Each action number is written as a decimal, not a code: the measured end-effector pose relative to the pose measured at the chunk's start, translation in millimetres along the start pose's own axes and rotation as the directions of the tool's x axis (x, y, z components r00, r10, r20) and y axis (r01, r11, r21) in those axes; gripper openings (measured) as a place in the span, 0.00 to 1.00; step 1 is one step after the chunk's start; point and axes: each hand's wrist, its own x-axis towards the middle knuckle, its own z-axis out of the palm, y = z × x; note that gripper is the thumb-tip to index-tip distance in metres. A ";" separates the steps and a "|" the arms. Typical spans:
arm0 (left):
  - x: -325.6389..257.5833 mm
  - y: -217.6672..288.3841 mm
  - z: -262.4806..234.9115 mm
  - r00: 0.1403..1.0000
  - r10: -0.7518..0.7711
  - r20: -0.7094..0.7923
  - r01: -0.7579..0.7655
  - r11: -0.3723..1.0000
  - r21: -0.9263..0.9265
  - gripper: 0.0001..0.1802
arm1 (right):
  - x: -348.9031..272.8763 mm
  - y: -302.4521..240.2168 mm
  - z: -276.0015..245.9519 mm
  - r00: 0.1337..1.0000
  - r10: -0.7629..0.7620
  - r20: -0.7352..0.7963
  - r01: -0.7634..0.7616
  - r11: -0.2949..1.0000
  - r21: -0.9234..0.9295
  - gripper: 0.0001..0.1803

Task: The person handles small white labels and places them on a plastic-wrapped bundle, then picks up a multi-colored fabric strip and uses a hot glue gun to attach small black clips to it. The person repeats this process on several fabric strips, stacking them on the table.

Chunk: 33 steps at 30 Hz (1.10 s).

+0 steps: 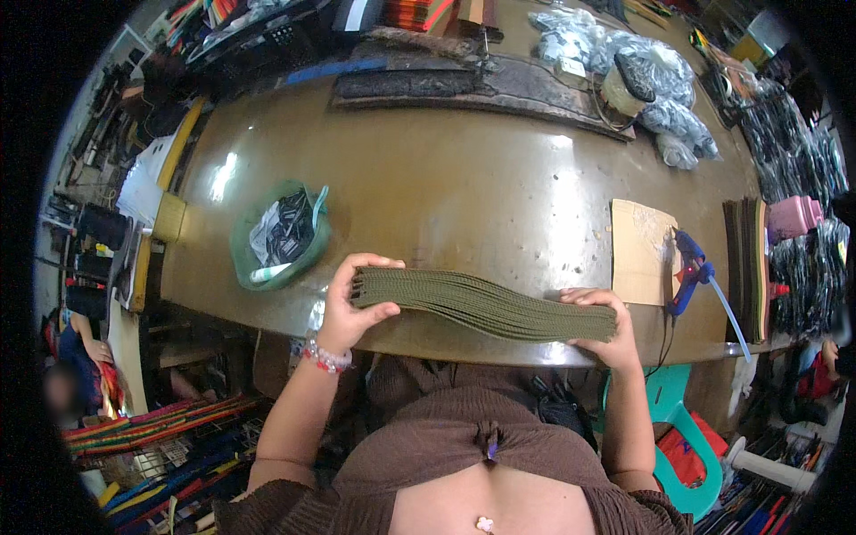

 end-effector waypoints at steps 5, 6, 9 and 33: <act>-4.4 -0.3 8.2 1.000 0.000 -0.030 0.003 0.995 0.101 0.30 | -4.9 3.1 0.5 0.990 0.123 -0.062 -0.119 0.991 0.056 0.30; -2.0 3.0 6.9 0.999 -0.026 -0.037 0.034 0.974 0.222 0.30 | -3.0 -1.2 -1.5 0.978 0.178 -0.113 -0.175 0.984 0.035 0.30; 11.1 14.0 3.9 0.991 -0.112 -0.076 0.135 0.864 0.484 0.28 | 9.5 -22.1 -7.0 0.902 0.379 -0.207 -0.344 0.920 0.187 0.31; 54.0 61.5 28.0 0.804 -0.317 0.503 -0.448 0.234 0.863 0.63 | 30.0 -65.5 -3.5 0.971 0.116 0.210 0.171 0.282 -0.944 0.62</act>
